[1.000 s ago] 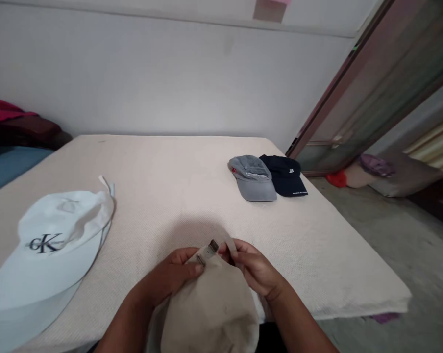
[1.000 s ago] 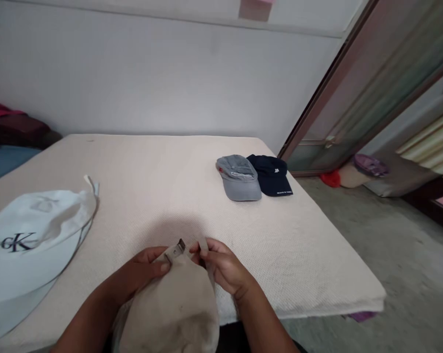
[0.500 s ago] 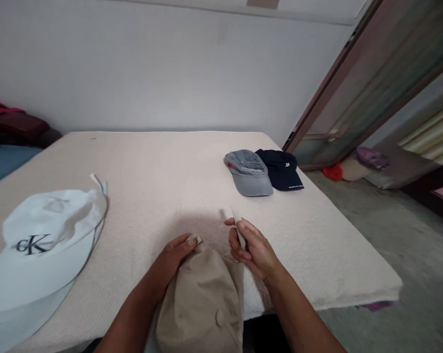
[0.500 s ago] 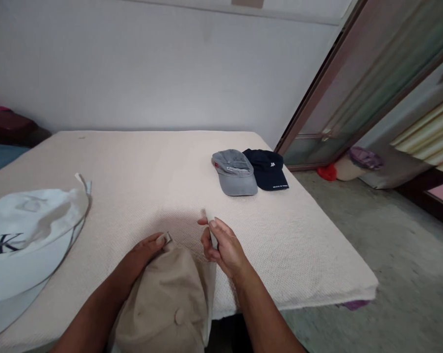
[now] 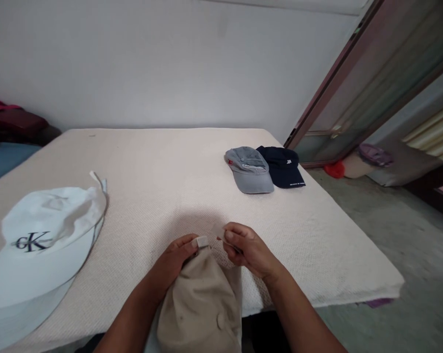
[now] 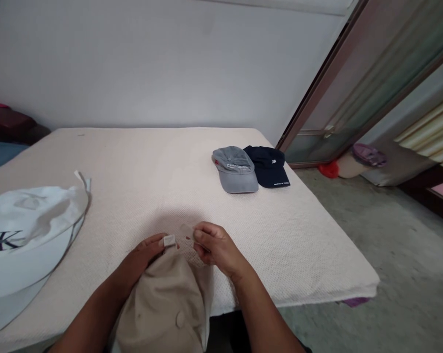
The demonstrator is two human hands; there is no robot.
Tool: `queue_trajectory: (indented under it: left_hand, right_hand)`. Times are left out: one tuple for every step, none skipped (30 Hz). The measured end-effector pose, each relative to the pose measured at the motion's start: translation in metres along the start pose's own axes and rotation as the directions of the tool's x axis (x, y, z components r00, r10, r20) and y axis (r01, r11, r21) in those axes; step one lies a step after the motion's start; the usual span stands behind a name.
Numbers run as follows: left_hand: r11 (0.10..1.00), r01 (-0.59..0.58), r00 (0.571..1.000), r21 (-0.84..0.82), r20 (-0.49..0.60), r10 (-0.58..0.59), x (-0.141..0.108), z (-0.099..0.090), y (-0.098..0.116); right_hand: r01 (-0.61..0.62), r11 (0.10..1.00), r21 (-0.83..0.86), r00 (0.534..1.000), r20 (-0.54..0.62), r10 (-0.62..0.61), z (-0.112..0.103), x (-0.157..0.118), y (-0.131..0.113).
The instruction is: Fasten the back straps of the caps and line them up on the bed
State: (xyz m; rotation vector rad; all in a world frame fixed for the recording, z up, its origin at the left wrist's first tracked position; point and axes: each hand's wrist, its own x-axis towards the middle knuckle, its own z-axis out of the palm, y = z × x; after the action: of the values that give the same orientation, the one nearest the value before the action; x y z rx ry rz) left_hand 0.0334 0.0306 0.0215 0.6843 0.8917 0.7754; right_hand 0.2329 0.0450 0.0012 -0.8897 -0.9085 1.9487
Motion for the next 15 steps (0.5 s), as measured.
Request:
queue_trajectory:
  left_hand:
    - [1.000, 0.007, 1.000, -0.030, 0.008, -0.007, 0.0005, 0.0001, -0.0008]
    - [0.998, 0.015, 1.000, -0.057, 0.008, -0.014, 0.0008, -0.0001, -0.0014]
    - [0.997, 0.021, 1.000, -0.078, 0.003, -0.021, 0.0009, -0.0005, -0.0019]
    - [0.995, 0.023, 1.000, -0.093, -0.007, -0.024, 0.0009, -0.0010, -0.0023]
    - [0.994, 0.024, 1.000, -0.102, -0.012, -0.025, 0.0009, -0.0014, -0.0027]
    - [0.994, 0.026, 1.000, -0.111, -0.010, -0.027, 0.0008, -0.0018, -0.0031]
    - [0.992, 0.031, 1.000, -0.120, -0.003, -0.031, 0.0008, -0.0019, -0.0036]
    - [0.991, 0.039, 0.999, -0.132, 0.007, -0.038, 0.0008, -0.0017, -0.0040]
    - [0.988, 0.048, 0.999, -0.145, 0.015, -0.047, 0.0008, -0.0013, -0.0043]
    - [0.986, 0.056, 0.998, -0.158, 0.019, -0.054, 0.0007, -0.0006, -0.0046]
    - [0.984, 0.061, 0.998, -0.169, 0.021, -0.059, 0.0006, 0.0001, -0.0048]
    - [0.982, 0.064, 0.998, -0.176, 0.021, -0.061, 0.0005, 0.0008, -0.0050]
    - [0.982, 0.063, 0.998, -0.179, 0.021, -0.060, 0.0004, 0.0013, -0.0052]
    - [0.982, 0.058, 0.998, -0.179, 0.021, -0.055, 0.0004, 0.0014, -0.0055]
    - [0.983, 0.053, 0.999, -0.174, 0.023, -0.050, 0.0005, 0.0013, -0.0059]
  right_hand:
    - [-0.009, 1.000, -0.017, 1.000, 0.002, 0.009, 0.0006, 0.0005, 0.0013]
    - [-0.015, 0.999, -0.035, 1.000, 0.005, 0.015, 0.0007, 0.0009, 0.0026]
    - [-0.016, 0.999, -0.052, 1.000, 0.009, 0.017, 0.0006, 0.0013, 0.0039]
    - [-0.015, 0.998, -0.065, 1.000, 0.013, 0.016, 0.0002, 0.0015, 0.0051]
    - [-0.013, 0.997, -0.073, 1.000, 0.019, 0.015, -0.0001, 0.0017, 0.0061]
    - [-0.012, 0.997, -0.075, 1.000, 0.025, 0.014, -0.0001, 0.0018, 0.0070]
    - [-0.013, 0.997, -0.072, 0.999, 0.031, 0.015, 0.0001, 0.0017, 0.0077]
    - [-0.015, 0.998, -0.064, 0.999, 0.037, 0.018, 0.0007, 0.0015, 0.0081]
    - [-0.021, 0.998, -0.052, 0.999, 0.045, 0.023, 0.0016, 0.0012, 0.0081]
    - [-0.028, 0.999, -0.038, 0.998, 0.052, 0.030, 0.0028, 0.0009, 0.0077]
    - [-0.035, 0.999, -0.020, 0.998, 0.059, 0.036, 0.0040, 0.0004, 0.0071]
    - [-0.040, 0.999, 0.001, 0.997, 0.063, 0.040, 0.0052, -0.0001, 0.0063]
    - [-0.044, 0.999, 0.021, 0.997, 0.063, 0.042, 0.0062, -0.0006, 0.0054]
    - [-0.047, 0.998, 0.039, 0.997, 0.062, 0.044, 0.0069, -0.0010, 0.0047]
    - [-0.049, 0.997, 0.053, 0.997, 0.060, 0.045, 0.0074, -0.0012, 0.0043]
